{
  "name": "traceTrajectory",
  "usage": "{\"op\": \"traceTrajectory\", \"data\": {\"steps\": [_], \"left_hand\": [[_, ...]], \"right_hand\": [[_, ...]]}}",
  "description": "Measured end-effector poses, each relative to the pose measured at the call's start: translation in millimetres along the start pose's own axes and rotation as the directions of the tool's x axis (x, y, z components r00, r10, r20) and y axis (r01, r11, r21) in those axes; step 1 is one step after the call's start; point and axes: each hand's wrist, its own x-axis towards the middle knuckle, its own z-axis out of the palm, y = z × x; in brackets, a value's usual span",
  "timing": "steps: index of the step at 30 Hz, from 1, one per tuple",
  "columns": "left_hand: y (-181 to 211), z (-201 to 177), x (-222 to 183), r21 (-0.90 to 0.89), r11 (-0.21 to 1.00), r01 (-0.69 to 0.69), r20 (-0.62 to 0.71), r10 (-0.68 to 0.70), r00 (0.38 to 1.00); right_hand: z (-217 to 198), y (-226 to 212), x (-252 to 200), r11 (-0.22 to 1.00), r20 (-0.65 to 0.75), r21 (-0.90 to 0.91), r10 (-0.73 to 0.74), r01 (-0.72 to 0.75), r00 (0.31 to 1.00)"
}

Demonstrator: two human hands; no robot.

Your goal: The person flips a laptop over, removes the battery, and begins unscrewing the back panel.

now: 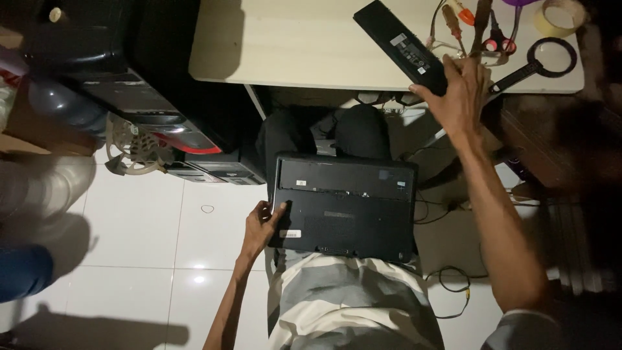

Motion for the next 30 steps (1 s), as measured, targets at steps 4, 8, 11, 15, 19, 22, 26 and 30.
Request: {"op": "traceTrajectory", "data": {"steps": [4,8,11,15,19,22,26,30], "left_hand": [[-16.5,0.5,21.2,0.112,0.985,-0.129,-0.042,0.134,0.99],[-41.7,4.1,44.4,0.14,0.978,-0.155,-0.121,0.172,0.978],[-57.9,5.0,53.8,0.151,0.974,-0.168,-0.132,0.188,0.973],[-53.9,5.6,59.1,0.119,0.976,-0.183,-0.095,0.194,0.976],[-1.7,7.5,23.9,0.183,0.976,-0.118,-0.028,0.125,0.992],[6.4,12.4,24.5,0.24,0.967,-0.082,-0.005,0.085,0.996],[-16.2,16.4,33.5,0.244,0.969,-0.023,-0.057,0.037,0.998],[-54.9,23.4,49.2,0.097,0.988,-0.12,-0.104,0.13,0.986]], "right_hand": [[-41.2,-50.2,-37.6,0.987,-0.005,0.132,0.095,-0.094,0.995],[-66.6,-90.0,-126.8,0.898,0.121,0.37,0.206,-0.237,0.971],[-38.6,-76.0,-210.2,0.749,0.304,0.491,0.331,-0.445,0.893],[-39.2,-74.6,-243.3,0.55,0.418,0.565,0.451,-0.614,0.789],[-35.2,-39.4,-176.3,0.266,0.49,0.689,0.515,-0.674,0.704],[-14.4,-2.6,-117.5,-0.17,0.573,0.802,0.494,-0.573,0.654],[-16.7,-1.7,-57.8,-0.382,0.637,0.771,0.469,-0.51,0.611],[1.9,-0.4,-50.9,-0.37,0.612,0.789,0.547,-0.491,0.571]]}}
